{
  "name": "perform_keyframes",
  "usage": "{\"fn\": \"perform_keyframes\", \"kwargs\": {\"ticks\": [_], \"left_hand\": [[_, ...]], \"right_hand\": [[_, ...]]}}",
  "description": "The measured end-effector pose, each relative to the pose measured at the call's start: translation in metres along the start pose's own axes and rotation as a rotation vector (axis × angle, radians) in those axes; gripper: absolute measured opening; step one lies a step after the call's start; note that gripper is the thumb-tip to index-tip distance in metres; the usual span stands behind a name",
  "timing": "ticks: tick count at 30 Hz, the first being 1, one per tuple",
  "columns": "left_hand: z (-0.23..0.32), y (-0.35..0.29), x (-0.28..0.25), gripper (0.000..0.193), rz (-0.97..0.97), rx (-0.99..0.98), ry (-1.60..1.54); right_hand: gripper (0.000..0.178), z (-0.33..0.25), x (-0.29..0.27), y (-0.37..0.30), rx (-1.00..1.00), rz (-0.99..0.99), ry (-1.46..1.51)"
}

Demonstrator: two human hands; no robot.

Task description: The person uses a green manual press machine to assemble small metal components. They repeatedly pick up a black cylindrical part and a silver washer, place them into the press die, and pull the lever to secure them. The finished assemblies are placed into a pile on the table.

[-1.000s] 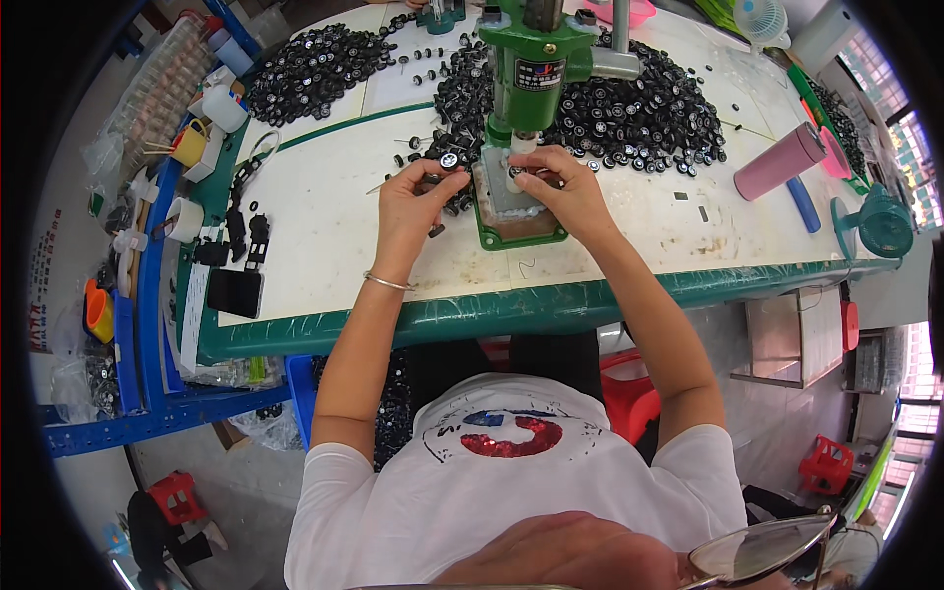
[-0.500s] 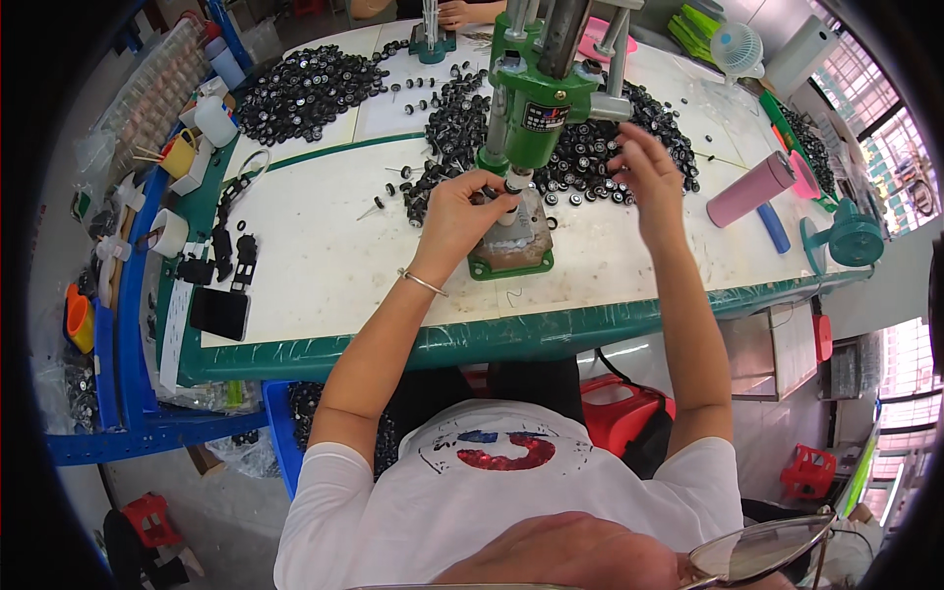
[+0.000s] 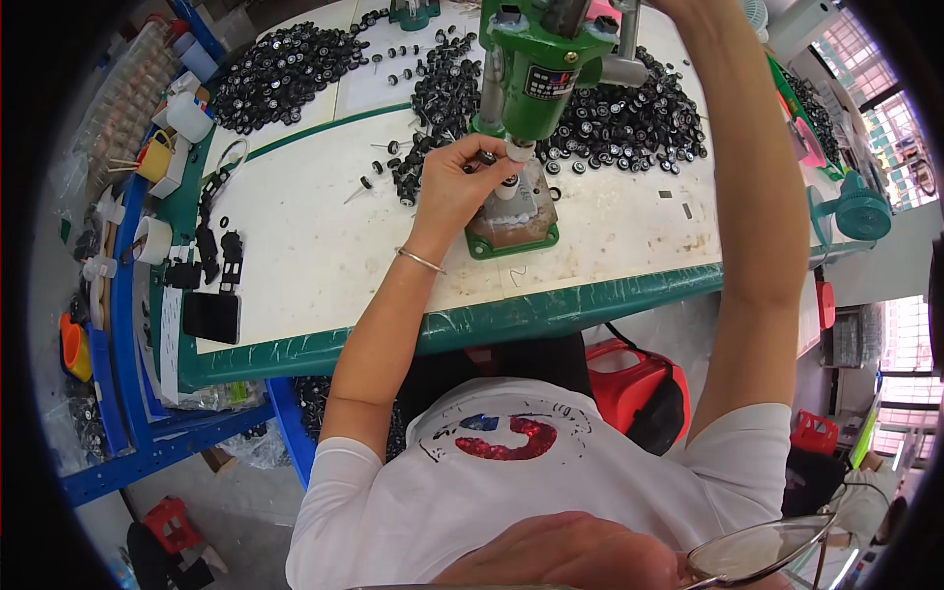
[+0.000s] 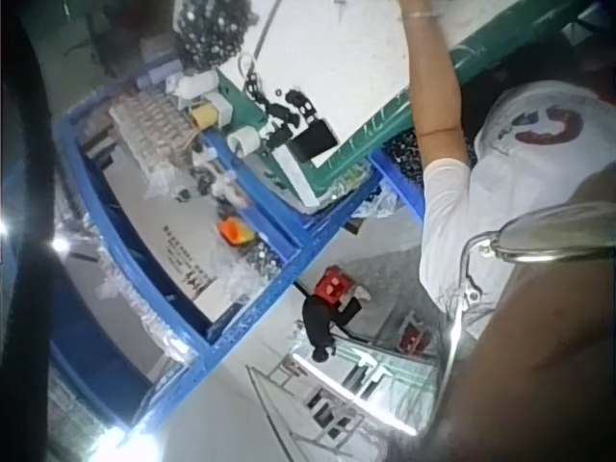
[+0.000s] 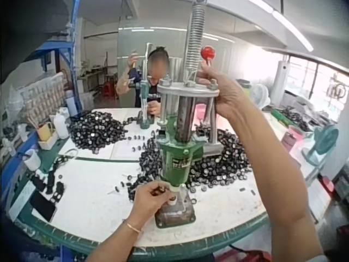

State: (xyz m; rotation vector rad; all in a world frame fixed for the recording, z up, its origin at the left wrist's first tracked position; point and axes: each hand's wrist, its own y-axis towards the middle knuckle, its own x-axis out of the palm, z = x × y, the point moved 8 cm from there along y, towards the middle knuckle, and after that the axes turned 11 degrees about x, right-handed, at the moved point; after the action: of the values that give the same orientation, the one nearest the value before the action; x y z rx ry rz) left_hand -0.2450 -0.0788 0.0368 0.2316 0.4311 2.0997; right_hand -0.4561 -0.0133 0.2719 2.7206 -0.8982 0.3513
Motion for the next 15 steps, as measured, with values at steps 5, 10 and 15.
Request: {"fn": "perform_keyframes", "kwargs": {"ticks": [5, 10, 15], "left_hand": [[0.004, -0.002, -0.001, 0.014, -0.013, -0.038, 0.007], [-0.001, -0.002, 0.0, 0.014, -0.004, -0.039, 0.025], [-0.007, -0.007, -0.004, 0.015, 0.008, -0.048, 0.054]], "right_hand": [[0.022, 0.005, -0.004, -0.001, -0.178, 0.124, 0.046], [0.027, -0.014, 0.014, -0.05, -0.346, 0.228, -0.075], [0.036, -0.022, 0.048, -0.118, -0.648, 0.074, -0.087]]}}
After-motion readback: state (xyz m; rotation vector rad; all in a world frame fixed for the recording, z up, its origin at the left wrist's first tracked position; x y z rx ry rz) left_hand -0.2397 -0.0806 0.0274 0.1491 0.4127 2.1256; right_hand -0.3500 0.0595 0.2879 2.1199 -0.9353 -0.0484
